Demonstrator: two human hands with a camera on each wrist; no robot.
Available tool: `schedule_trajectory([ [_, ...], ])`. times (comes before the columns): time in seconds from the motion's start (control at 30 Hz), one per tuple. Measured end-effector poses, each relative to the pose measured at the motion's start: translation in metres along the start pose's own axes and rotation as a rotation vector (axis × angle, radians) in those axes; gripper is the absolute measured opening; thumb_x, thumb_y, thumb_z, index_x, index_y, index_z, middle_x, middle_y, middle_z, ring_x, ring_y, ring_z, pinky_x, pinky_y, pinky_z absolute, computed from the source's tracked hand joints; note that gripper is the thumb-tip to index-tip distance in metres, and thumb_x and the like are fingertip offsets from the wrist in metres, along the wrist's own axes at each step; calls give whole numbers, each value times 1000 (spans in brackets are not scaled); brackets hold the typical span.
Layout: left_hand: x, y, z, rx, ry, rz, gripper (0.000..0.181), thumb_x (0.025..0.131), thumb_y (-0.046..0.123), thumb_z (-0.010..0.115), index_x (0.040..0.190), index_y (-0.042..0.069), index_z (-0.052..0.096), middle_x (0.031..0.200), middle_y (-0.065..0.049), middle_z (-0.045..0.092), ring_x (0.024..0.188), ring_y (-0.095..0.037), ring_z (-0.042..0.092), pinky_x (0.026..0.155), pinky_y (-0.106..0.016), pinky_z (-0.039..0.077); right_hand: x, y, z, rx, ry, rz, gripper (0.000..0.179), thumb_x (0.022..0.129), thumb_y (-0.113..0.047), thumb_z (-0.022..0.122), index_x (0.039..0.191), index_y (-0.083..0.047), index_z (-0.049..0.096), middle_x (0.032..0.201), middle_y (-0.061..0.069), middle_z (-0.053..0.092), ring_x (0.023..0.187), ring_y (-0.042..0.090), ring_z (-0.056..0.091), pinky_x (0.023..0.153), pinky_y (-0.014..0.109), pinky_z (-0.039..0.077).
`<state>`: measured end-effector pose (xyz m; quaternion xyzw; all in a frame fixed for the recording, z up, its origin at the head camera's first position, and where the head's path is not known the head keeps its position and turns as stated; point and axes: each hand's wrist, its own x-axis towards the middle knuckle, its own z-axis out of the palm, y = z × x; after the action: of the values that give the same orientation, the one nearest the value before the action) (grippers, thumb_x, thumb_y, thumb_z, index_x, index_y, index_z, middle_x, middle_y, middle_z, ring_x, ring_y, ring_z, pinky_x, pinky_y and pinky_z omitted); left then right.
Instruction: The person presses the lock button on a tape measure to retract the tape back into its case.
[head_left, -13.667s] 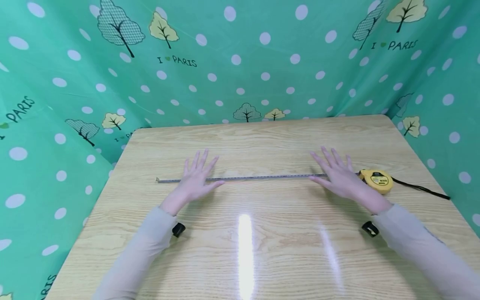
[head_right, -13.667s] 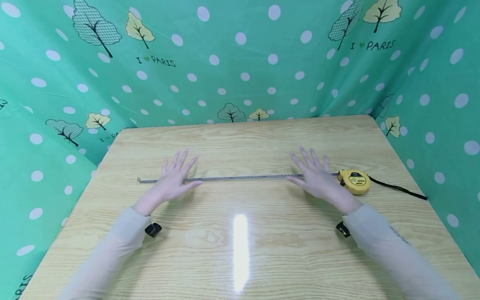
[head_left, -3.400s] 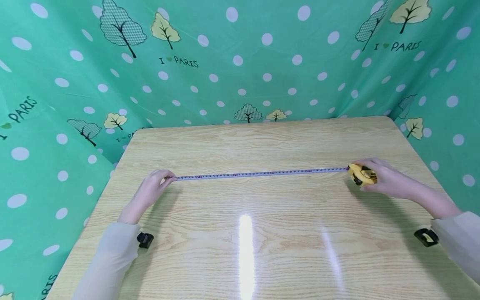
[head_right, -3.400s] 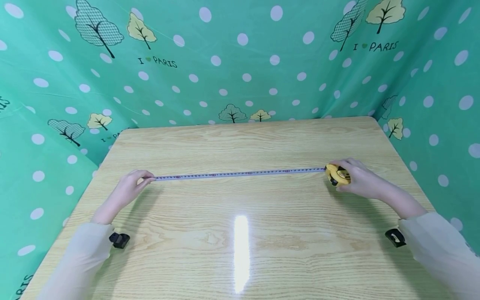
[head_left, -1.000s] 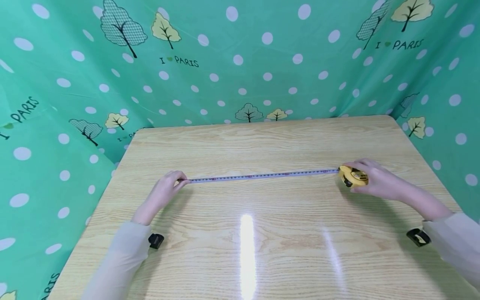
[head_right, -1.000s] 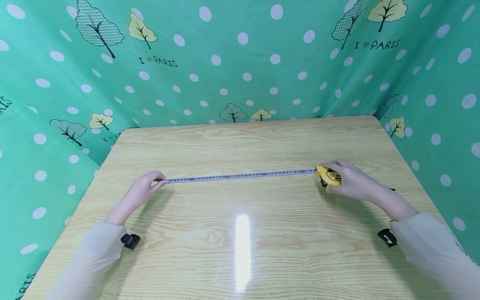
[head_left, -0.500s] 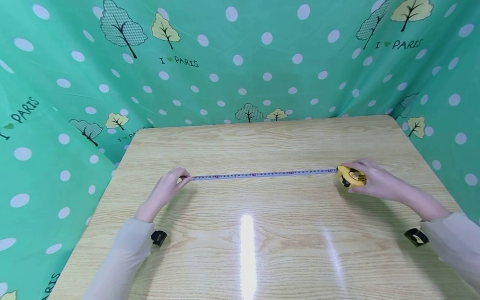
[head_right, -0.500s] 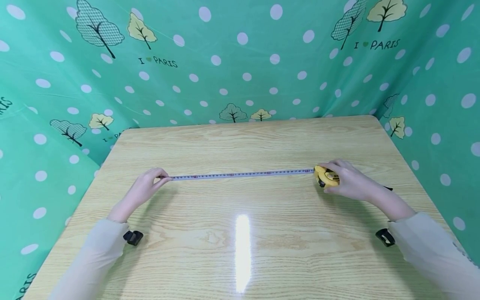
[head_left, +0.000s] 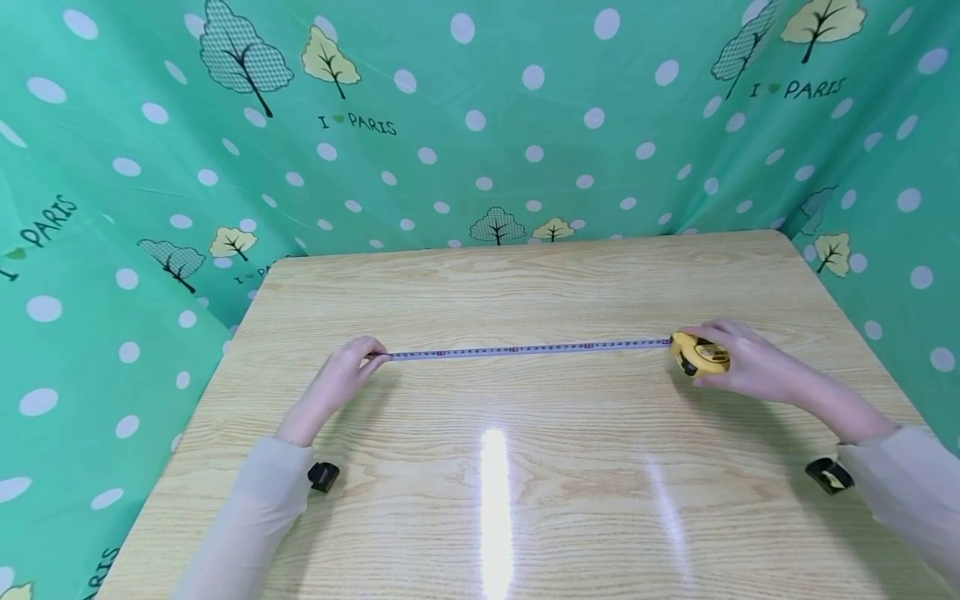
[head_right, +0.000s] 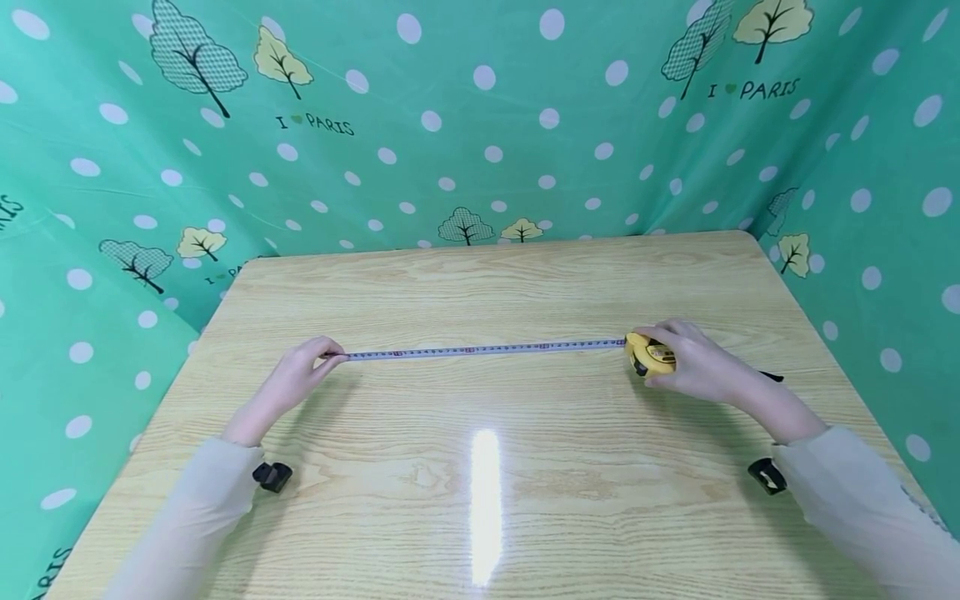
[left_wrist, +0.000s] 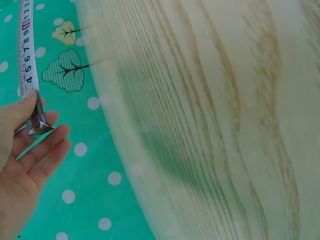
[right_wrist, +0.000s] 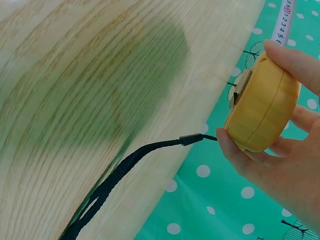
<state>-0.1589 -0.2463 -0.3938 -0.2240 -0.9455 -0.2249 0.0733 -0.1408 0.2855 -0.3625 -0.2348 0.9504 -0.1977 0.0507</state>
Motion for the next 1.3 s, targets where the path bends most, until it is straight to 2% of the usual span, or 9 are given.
schedule_trajectory([
  [0.2, -1, 0, 1, 2, -5, 18, 5, 85, 7, 58, 88, 3, 59, 82, -7, 60, 77, -20, 57, 67, -33, 50, 0, -1, -1, 3, -16, 24, 67, 71, -19, 74, 127, 0, 42, 117, 29, 41, 105, 45, 39, 77, 59, 39],
  [0.53, -2, 0, 4, -1, 3, 50, 6, 85, 3, 56, 90, 1, 59, 84, -8, 60, 77, -20, 57, 65, -32, 49, 2, -2, 1, 13, -30, 31, 68, 72, -21, 74, 128, 0, 41, 116, 28, 41, 105, 43, 39, 76, 54, 40],
  [1.07, -4, 2, -1, -10, -16, 24, 9, 87, 1, 54, 94, 0, 58, 88, -9, 59, 82, -22, 57, 68, -34, 49, 3, -5, 2, 14, -36, 35, 68, 72, -20, 74, 128, -1, 40, 117, 28, 40, 104, 43, 39, 75, 55, 40],
  [1.3, -2, 4, -2, -16, -25, 20, 10, 87, 1, 53, 95, 0, 58, 89, -9, 59, 84, -23, 57, 71, -35, 49, 5, -8, 2, 20, -39, 35, 68, 72, -20, 73, 128, -1, 40, 117, 28, 41, 104, 42, 40, 73, 51, 42],
])
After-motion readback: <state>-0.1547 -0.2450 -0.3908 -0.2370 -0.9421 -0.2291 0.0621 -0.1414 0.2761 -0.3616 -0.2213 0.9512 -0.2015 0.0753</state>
